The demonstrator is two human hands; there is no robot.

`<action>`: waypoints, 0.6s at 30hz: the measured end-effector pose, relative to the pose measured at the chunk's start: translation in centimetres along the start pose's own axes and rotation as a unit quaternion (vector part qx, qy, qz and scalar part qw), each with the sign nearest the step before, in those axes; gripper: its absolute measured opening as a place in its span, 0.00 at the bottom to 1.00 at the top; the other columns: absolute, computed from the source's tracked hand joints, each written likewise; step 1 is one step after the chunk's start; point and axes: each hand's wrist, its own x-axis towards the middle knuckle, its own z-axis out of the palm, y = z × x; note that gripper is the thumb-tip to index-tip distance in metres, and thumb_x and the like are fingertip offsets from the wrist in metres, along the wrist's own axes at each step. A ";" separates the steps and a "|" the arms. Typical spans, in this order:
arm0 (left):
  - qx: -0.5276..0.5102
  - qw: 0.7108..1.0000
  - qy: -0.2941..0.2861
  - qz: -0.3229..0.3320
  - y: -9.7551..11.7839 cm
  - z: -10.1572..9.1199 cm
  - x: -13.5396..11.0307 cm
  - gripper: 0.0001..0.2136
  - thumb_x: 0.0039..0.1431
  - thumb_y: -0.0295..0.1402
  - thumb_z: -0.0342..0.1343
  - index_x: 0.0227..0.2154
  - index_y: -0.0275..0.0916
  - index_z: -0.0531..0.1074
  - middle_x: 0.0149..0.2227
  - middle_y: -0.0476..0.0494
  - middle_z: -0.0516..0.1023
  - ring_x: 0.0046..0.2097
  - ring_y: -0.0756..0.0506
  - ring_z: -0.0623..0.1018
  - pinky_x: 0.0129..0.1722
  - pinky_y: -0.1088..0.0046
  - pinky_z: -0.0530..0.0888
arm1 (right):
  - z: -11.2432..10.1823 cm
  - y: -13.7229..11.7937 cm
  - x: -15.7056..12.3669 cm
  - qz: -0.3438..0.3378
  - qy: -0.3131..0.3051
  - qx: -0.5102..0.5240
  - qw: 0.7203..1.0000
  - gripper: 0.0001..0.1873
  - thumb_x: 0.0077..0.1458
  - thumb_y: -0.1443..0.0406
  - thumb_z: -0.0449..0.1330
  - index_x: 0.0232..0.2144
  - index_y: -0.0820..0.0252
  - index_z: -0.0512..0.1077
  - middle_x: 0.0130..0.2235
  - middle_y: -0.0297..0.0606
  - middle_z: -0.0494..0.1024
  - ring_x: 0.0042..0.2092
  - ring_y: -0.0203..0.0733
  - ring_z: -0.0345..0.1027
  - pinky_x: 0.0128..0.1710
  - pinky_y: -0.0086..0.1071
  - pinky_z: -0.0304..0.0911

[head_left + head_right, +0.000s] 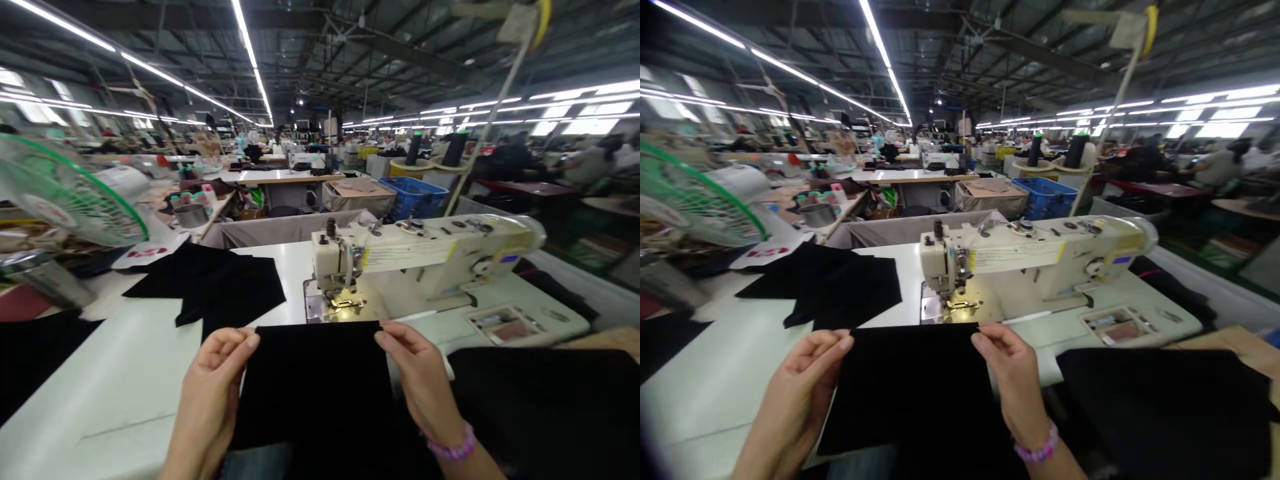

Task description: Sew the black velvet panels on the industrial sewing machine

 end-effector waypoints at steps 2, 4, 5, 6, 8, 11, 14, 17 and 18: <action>0.003 1.000 0.014 -0.017 0.1 0.0 0.2 0.17 0.28 0.29 0.73 0.20 0.39 0.70 0.30 0.53 0.77 0.35 0.53 0.75 0.34 0.87 0.72 | 0.5 -0.5 0.1 -0.003 -0.012 0.019 1.000 0.16 0.42 0.55 0.72 0.31 0.58 0.80 0.33 0.37 0.80 0.36 0.42 0.73 0.40 0.35 0.69; 0.003 0.999 0.023 -0.032 0.3 0.1 0.1 0.16 0.26 0.28 0.72 0.20 0.39 0.70 0.30 0.53 0.77 0.34 0.52 0.76 0.32 0.87 0.73 | 0.7 -0.7 0.2 -0.008 -0.016 0.027 0.999 0.15 0.42 0.55 0.72 0.29 0.59 0.79 0.31 0.36 0.79 0.35 0.40 0.71 0.38 0.33 0.69; 0.002 0.999 0.027 -0.038 0.4 0.1 0.0 0.16 0.26 0.28 0.72 0.20 0.39 0.70 0.30 0.53 0.77 0.33 0.52 0.76 0.31 0.87 0.74 | 0.8 -0.8 0.2 -0.009 -0.017 0.028 0.999 0.15 0.42 0.55 0.72 0.29 0.59 0.79 0.30 0.36 0.79 0.34 0.40 0.70 0.38 0.33 0.69; 0.000 0.999 0.031 -0.045 0.5 0.2 -0.1 0.16 0.25 0.27 0.72 0.19 0.39 0.70 0.30 0.53 0.77 0.33 0.52 0.76 0.30 0.87 0.74 | 0.8 -0.8 0.2 -0.009 -0.019 0.030 0.999 0.15 0.43 0.55 0.72 0.29 0.59 0.79 0.30 0.36 0.78 0.34 0.39 0.70 0.37 0.33 0.68; -0.004 0.997 0.042 -0.061 0.7 0.3 -0.3 0.17 0.23 0.26 0.71 0.19 0.39 0.69 0.29 0.53 0.77 0.32 0.53 0.75 0.29 0.87 0.74 | 0.8 -0.7 0.2 -0.005 -0.022 0.037 0.999 0.15 0.43 0.56 0.72 0.28 0.59 0.78 0.30 0.35 0.78 0.34 0.39 0.69 0.37 0.32 0.67; -0.002 0.996 0.050 -0.075 0.5 0.3 -0.6 0.18 0.22 0.27 0.72 0.19 0.38 0.68 0.29 0.54 0.77 0.31 0.53 0.75 0.29 0.87 0.73 | 0.9 -0.6 0.3 0.003 -0.019 0.063 0.998 0.14 0.41 0.57 0.73 0.27 0.59 0.76 0.29 0.33 0.76 0.34 0.38 0.68 0.37 0.31 0.66; 0.021 0.998 0.033 -0.042 0.5 -0.2 -0.4 0.19 0.24 0.29 0.72 0.18 0.38 0.66 0.29 0.54 0.77 0.34 0.53 0.75 0.33 0.87 0.72 | 1.0 -0.6 0.6 0.010 -0.018 0.080 0.997 0.15 0.40 0.59 0.73 0.28 0.58 0.74 0.29 0.32 0.75 0.34 0.37 0.67 0.38 0.30 0.65; 0.083 0.995 0.001 0.049 2.4 -0.7 0.3 0.19 0.29 0.31 0.72 0.19 0.38 0.65 0.31 0.53 0.79 0.36 0.53 0.75 0.36 0.86 0.70 | 0.9 -0.9 0.4 0.010 -0.059 0.054 0.997 0.16 0.43 0.60 0.71 0.33 0.57 0.72 0.33 0.33 0.75 0.37 0.39 0.69 0.39 0.30 0.66; 0.118 0.989 -0.019 0.083 3.5 -0.5 0.8 0.18 0.33 0.33 0.71 0.20 0.38 0.65 0.32 0.53 0.79 0.36 0.52 0.75 0.36 0.84 0.70 | 0.9 -1.0 0.0 0.007 -0.082 0.034 0.996 0.16 0.44 0.60 0.70 0.35 0.57 0.72 0.34 0.33 0.75 0.38 0.39 0.69 0.39 0.31 0.66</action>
